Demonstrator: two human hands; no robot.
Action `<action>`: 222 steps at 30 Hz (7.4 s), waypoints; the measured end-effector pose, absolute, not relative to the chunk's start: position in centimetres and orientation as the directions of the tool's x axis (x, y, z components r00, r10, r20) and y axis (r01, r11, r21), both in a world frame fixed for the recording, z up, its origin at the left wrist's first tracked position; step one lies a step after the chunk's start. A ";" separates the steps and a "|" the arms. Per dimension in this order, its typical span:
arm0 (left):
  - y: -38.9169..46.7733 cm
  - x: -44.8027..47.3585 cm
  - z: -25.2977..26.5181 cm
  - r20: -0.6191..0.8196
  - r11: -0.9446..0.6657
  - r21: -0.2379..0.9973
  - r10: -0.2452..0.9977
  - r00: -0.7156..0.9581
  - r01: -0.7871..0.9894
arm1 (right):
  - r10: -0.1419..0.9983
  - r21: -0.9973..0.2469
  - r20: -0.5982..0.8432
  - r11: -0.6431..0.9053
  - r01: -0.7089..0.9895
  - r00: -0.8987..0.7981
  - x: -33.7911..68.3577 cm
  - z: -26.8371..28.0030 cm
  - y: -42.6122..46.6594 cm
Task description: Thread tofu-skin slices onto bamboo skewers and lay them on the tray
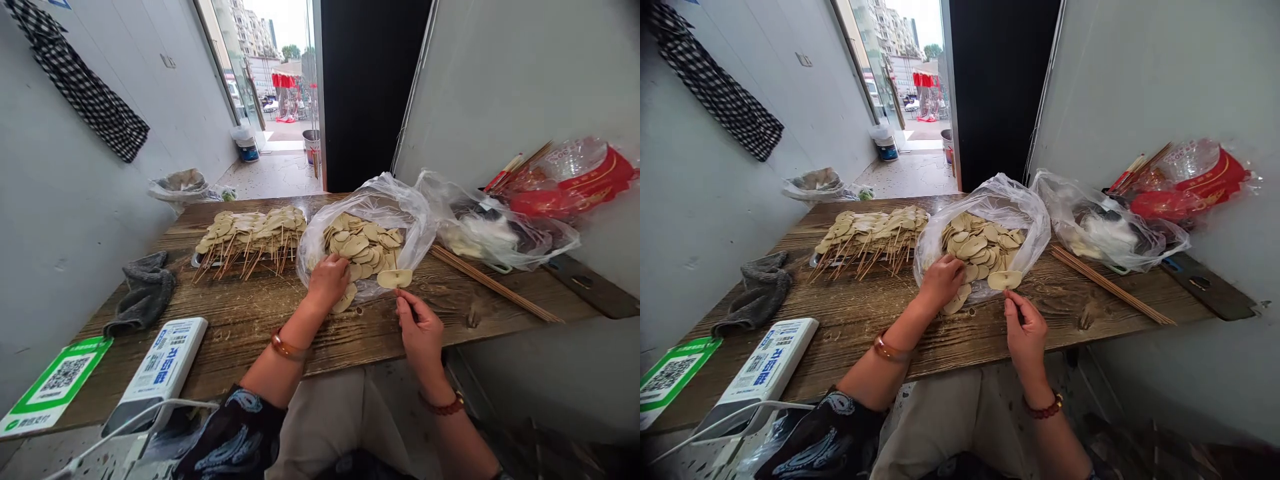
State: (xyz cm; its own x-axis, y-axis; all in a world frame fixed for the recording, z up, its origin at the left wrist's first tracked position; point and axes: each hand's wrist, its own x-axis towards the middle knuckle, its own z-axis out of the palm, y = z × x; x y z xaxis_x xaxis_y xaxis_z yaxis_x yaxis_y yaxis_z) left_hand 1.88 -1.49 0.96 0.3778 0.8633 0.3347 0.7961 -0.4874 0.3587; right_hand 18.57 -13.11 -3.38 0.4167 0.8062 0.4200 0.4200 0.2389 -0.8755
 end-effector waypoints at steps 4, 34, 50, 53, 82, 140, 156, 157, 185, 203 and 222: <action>-1.5 1.8 1.0 0.263 -0.468 0.203 0.872 0.413 0.860 | 0.814 -0.917 0.353 0.204 0.343 0.462 18.3 -2.8 -13.1; -0.3 0.8 1.5 0.074 -0.043 0.990 0.970 0.231 -0.135 | 0.912 -0.816 0.405 0.332 0.474 0.059 18.7 -2.3 -12.6; -0.6 0.8 2.1 0.176 -0.161 0.983 0.966 0.191 -0.089 | 0.911 -0.789 0.411 0.339 0.512 0.030 18.5 -2.6 -12.3; -0.6 0.8 2.0 0.207 -0.202 0.978 0.958 0.198 -0.047 | 0.913 -0.788 0.406 0.334 0.517 0.030 18.4 -2.6 -12.4; -1.3 1.6 2.1 -0.061 0.159 0.932 0.955 0.291 -0.326 | 0.895 -0.774 0.445 0.365 0.518 0.035 18.4 -2.2 -12.6; -3.1 3.0 2.5 -0.113 0.258 0.940 0.853 0.509 -0.224 | 0.947 -0.917 0.268 0.194 0.349 0.177 18.9 -2.5 -12.8; -2.8 2.7 2.4 -0.057 0.280 0.869 0.876 0.479 -0.408 | 0.924 -0.862 0.359 0.273 0.427 0.133 18.3 -2.1 -12.6; -2.8 2.7 2.4 -0.056 0.273 0.875 0.878 0.476 -0.401 | 0.920 -0.857 0.369 0.280 0.434 0.135 18.3 -2.2 -12.6; -0.6 1.3 1.5 0.218 -0.255 0.937 0.961 0.172 0.238 | 0.864 -0.945 0.262 0.138 0.298 0.431 18.3 -2.9 -13.0; -1.3 1.3 0.6 0.215 -0.389 0.274 0.916 0.338 0.880 | 0.864 -0.913 0.318 0.169 0.371 0.391 18.3 -3.1 -12.7; -0.6 0.8 1.4 0.071 -0.059 0.995 0.984 0.163 -0.077 | 0.894 -0.880 0.374 0.258 0.399 0.246 18.4 -2.9 -12.7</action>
State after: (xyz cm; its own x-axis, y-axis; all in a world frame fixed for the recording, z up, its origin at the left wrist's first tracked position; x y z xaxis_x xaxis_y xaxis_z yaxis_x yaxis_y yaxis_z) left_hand 0.77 -0.59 1.40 0.1634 0.9840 0.0709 -0.0770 -0.0589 0.9953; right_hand 18.41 -12.68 -2.86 0.2461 0.8942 0.3739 0.3989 0.2581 -0.8799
